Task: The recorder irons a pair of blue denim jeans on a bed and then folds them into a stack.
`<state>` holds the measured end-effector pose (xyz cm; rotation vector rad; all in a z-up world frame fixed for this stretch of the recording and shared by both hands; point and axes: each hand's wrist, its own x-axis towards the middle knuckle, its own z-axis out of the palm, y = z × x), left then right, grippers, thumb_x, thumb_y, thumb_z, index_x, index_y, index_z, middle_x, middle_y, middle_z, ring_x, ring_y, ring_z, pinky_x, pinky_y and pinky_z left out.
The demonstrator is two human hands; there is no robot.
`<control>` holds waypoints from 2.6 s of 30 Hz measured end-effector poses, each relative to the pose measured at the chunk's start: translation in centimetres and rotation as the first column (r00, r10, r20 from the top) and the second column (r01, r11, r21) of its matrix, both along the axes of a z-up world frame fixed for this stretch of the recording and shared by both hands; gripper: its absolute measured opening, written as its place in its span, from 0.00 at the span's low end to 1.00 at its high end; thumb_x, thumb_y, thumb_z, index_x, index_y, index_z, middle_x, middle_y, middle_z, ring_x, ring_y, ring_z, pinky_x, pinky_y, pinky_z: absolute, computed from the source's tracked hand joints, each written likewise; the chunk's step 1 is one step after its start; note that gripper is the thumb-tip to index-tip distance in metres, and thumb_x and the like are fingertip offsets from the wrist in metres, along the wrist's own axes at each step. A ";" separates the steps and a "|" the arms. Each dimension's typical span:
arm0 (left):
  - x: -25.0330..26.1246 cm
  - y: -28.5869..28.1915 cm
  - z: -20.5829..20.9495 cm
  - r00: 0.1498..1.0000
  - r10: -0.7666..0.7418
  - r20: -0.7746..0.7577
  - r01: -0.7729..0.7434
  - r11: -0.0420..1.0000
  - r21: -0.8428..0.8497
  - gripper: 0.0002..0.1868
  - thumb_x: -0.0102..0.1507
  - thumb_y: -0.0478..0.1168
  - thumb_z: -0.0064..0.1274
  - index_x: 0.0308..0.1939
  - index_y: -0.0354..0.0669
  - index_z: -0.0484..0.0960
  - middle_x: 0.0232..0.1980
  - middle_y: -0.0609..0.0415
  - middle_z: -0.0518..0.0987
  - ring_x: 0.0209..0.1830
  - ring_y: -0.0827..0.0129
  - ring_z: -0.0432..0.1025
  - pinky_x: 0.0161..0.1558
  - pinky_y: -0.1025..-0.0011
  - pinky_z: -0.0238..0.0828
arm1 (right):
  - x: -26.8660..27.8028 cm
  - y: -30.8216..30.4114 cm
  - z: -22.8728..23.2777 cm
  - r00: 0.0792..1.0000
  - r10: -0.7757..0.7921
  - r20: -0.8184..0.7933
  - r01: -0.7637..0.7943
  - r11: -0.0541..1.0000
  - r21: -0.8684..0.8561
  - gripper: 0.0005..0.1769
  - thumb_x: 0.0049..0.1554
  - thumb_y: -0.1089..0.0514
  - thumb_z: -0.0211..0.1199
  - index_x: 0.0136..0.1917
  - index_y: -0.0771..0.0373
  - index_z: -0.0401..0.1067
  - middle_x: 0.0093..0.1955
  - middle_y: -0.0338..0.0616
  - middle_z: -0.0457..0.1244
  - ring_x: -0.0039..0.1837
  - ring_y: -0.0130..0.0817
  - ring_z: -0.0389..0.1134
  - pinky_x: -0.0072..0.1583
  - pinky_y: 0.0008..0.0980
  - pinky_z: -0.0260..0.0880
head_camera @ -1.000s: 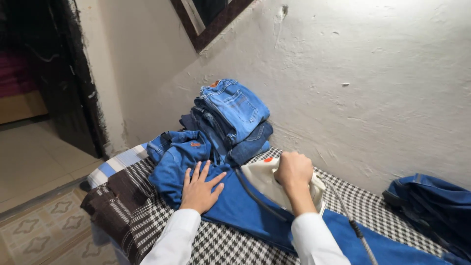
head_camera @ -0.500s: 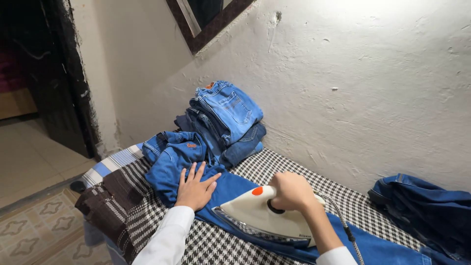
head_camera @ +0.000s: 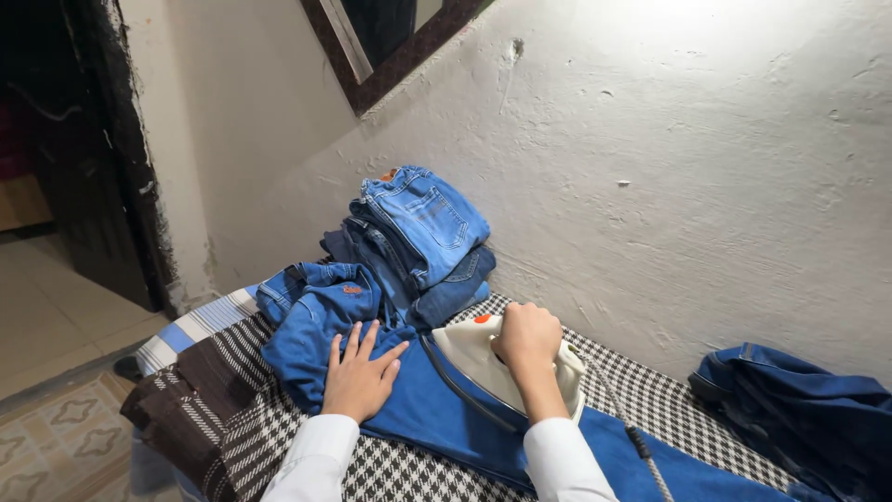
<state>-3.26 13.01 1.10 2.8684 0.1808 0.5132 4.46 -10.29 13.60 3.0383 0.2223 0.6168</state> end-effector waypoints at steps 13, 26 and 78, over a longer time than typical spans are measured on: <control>0.9 0.3 -0.7 0.999 0.003 0.043 -0.002 1.000 -0.028 0.24 0.67 0.58 0.37 0.68 0.86 0.72 0.81 0.58 0.53 0.82 0.59 0.42 0.77 0.51 0.28 | -7.3 -3.7 2.6 0.858 0.351 -0.375 -0.377 0.926 0.004 0.12 0.35 0.56 0.67 0.35 0.58 0.80 0.34 0.52 0.69 0.41 0.52 0.72 0.46 0.47 0.74; 0.6 0.2 -0.8 0.995 0.004 0.101 -0.008 0.999 0.035 0.26 0.65 0.57 0.40 0.68 0.83 0.74 0.81 0.55 0.54 0.80 0.57 0.45 0.75 0.49 0.33 | 3.3 -2.2 -0.4 0.989 0.146 -0.037 -0.146 0.989 0.015 0.12 0.38 0.56 0.71 0.38 0.61 0.79 0.42 0.55 0.70 0.46 0.53 0.73 0.50 0.47 0.75; 8.0 -31.0 -4.2 0.748 -0.661 0.060 0.657 0.750 0.076 0.28 0.69 0.54 0.33 0.73 0.58 0.67 0.79 0.53 0.59 0.80 0.58 0.50 0.75 0.56 0.42 | -10.3 -32.9 -0.4 0.987 -0.127 0.099 0.138 0.984 -0.115 0.09 0.36 0.55 0.71 0.34 0.52 0.82 0.35 0.52 0.70 0.40 0.51 0.73 0.46 0.45 0.75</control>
